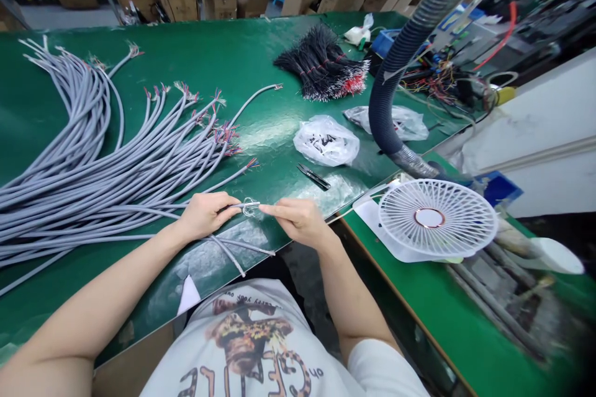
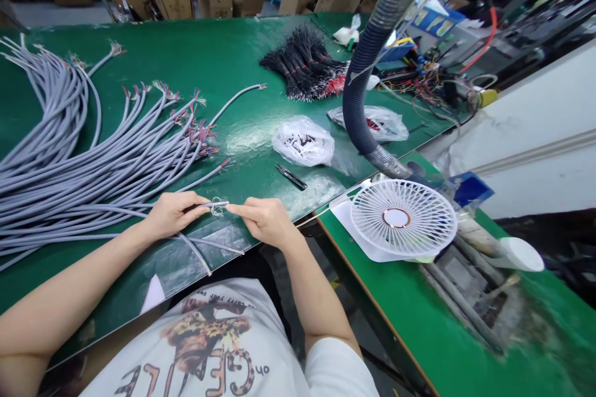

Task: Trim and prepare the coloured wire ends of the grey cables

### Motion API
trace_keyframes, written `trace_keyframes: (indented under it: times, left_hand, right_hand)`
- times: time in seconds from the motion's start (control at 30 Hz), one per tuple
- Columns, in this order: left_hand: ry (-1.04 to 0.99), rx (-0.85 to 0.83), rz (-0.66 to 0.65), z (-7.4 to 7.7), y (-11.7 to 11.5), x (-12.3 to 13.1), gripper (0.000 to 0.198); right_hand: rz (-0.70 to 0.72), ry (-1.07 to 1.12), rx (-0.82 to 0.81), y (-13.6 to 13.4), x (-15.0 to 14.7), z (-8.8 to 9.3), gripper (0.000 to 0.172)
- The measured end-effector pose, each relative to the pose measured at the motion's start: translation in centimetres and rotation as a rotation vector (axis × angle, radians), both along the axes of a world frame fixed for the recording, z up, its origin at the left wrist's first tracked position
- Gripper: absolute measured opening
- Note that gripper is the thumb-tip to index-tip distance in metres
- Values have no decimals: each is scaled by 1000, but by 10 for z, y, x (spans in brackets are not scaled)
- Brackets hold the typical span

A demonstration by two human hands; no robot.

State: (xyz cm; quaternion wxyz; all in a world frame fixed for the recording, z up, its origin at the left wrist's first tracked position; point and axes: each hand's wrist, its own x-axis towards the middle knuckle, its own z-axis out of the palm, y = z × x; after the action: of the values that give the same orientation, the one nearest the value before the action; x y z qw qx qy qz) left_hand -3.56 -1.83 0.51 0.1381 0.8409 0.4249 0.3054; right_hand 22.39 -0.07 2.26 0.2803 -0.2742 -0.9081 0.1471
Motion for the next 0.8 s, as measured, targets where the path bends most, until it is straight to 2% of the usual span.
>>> trace_keyframes:
  times: [0.13,0.3,0.6,0.8]
  left_hand:
    - [14,25,-13,0,0,-1,24]
    - [19,24,-16,-1,0,-1,24]
    - [-36,-25,-33,3,-1,-1,21]
    - [-63,-34,-37,3,0,-1,19]
  right_hand:
    - [-16,-85,22,2,-11,1,33]
    - [-1,-116,-9,5,-11,1,34]
    - [104,53,-104,15,-15,-10,28]
    - [137,51,-119,17,-19,-10,28]
